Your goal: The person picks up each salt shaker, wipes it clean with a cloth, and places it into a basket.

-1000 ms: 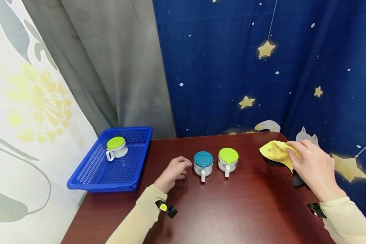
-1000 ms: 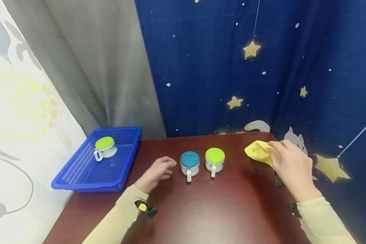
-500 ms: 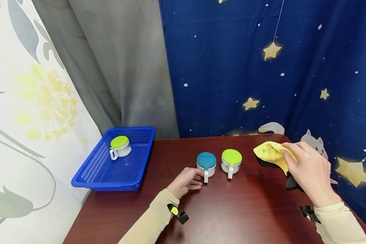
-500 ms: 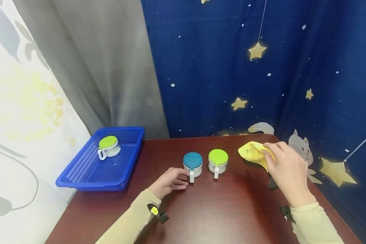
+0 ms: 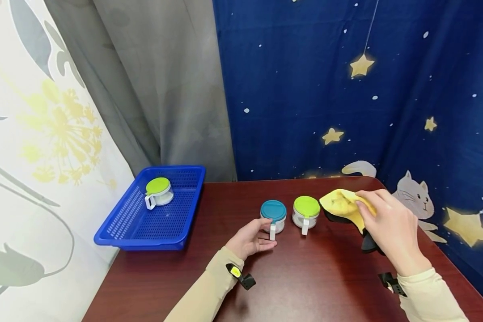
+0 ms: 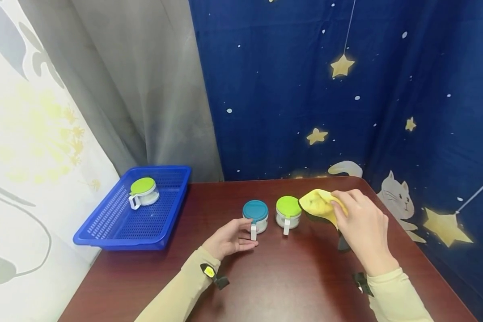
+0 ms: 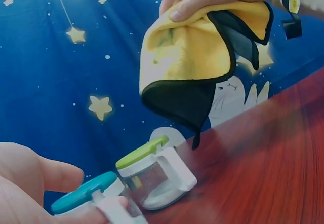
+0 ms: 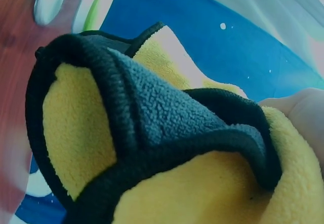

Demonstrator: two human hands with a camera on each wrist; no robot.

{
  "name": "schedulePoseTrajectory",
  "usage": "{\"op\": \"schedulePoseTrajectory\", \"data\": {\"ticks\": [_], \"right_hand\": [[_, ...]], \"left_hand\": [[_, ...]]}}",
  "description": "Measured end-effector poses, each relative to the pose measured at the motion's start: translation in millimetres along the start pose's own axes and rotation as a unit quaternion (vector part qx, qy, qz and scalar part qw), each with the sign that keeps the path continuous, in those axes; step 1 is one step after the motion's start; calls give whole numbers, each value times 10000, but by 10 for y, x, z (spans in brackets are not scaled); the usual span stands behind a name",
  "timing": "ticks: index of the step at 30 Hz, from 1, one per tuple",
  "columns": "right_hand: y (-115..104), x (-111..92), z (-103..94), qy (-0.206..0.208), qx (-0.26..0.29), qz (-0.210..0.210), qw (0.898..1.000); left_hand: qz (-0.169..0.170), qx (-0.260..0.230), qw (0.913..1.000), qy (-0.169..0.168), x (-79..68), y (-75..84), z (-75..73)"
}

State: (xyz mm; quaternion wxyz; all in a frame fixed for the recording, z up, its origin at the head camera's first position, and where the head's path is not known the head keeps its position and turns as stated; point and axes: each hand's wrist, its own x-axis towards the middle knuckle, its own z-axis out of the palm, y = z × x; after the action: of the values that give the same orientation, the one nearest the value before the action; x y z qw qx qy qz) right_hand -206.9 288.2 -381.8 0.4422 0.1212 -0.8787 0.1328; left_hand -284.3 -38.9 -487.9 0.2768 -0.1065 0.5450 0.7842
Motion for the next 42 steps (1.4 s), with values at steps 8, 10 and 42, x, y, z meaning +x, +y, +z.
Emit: {"op": "schedulePoseTrajectory", "data": {"ticks": [8,10,42], "right_hand": [[-115,-11,79,-3,168,101,9998],[-145,-19,95,-18,203,85,9998],[-1356,-166,803,440,1785,256,9826]], "left_hand": [[217,53,9991,354,23,-28,8],[309,203,9984,426,14,-35,2],[1834,751,9768,813,-717,3,379]]}}
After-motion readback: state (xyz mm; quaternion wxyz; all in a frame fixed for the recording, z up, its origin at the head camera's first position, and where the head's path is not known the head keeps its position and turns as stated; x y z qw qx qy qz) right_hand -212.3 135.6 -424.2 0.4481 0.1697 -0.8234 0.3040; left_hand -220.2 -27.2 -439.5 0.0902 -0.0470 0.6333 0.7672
